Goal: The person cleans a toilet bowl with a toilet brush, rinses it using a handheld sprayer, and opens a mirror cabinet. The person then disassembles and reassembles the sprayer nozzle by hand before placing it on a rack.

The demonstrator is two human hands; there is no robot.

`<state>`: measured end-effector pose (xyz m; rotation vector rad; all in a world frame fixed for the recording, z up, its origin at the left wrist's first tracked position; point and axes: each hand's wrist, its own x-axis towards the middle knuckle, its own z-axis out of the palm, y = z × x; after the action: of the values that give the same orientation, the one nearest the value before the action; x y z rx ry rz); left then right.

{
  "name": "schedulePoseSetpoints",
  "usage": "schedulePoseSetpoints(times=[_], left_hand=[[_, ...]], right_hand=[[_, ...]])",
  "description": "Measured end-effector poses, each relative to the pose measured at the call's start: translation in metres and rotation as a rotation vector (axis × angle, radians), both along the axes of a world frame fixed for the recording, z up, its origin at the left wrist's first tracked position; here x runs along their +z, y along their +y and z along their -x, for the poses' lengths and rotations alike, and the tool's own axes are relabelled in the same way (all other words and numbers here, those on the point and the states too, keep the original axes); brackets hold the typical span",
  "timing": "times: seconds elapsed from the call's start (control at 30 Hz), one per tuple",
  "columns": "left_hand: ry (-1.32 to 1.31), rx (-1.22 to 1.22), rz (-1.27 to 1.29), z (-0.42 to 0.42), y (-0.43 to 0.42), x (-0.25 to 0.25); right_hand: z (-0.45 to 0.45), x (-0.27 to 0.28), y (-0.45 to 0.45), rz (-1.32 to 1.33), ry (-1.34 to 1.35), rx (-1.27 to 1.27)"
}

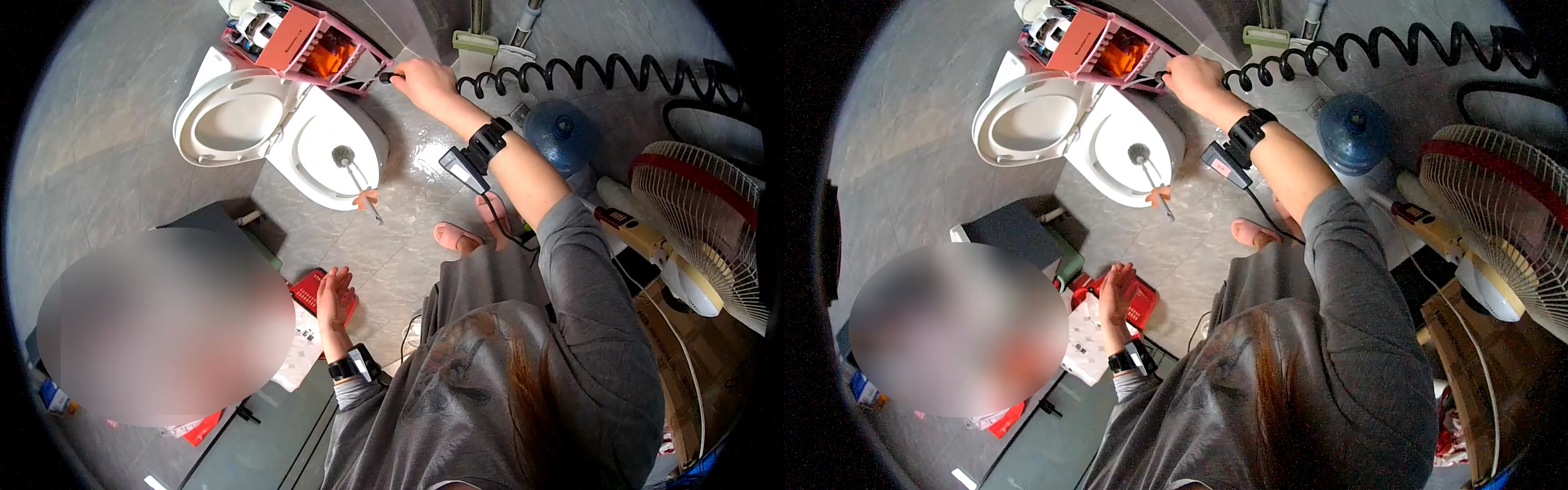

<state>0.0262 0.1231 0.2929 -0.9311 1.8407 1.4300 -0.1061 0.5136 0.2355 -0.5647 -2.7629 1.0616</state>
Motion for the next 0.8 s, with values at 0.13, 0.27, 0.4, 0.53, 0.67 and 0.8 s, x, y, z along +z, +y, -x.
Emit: schedulePoseSetpoints(times=[0.13,0.27,0.4,0.53,0.67,0.8], left_hand=[[-0.006,0.004,0.011,-0.001,0.003,0.002],[-0.013,-0.006,0.022,-0.001,0.002,0.000],[-0.018,-0.014,0.017,-0.001,0.002,-0.002],[-0.024,-0.015,0.002,-0.003,0.002,-0.001],[-0.026,-0.022,0.003,-0.003,0.005,0.000],[-0.021,-0.004,-0.003,-0.003,0.007,0.001]], right_hand=[[-0.001,0.005,0.000,-0.021,-0.041,0.011],[-0.006,0.001,-0.001,-0.044,-0.077,0.072],[-0.016,-0.004,-0.003,-0.009,-0.126,0.078],[-0.027,-0.008,-0.005,-0.044,-0.196,0.127],[-0.035,-0.026,-0.007,-0.056,-0.229,0.142],[-0.049,-0.025,-0.014,-0.063,-0.238,0.168]])
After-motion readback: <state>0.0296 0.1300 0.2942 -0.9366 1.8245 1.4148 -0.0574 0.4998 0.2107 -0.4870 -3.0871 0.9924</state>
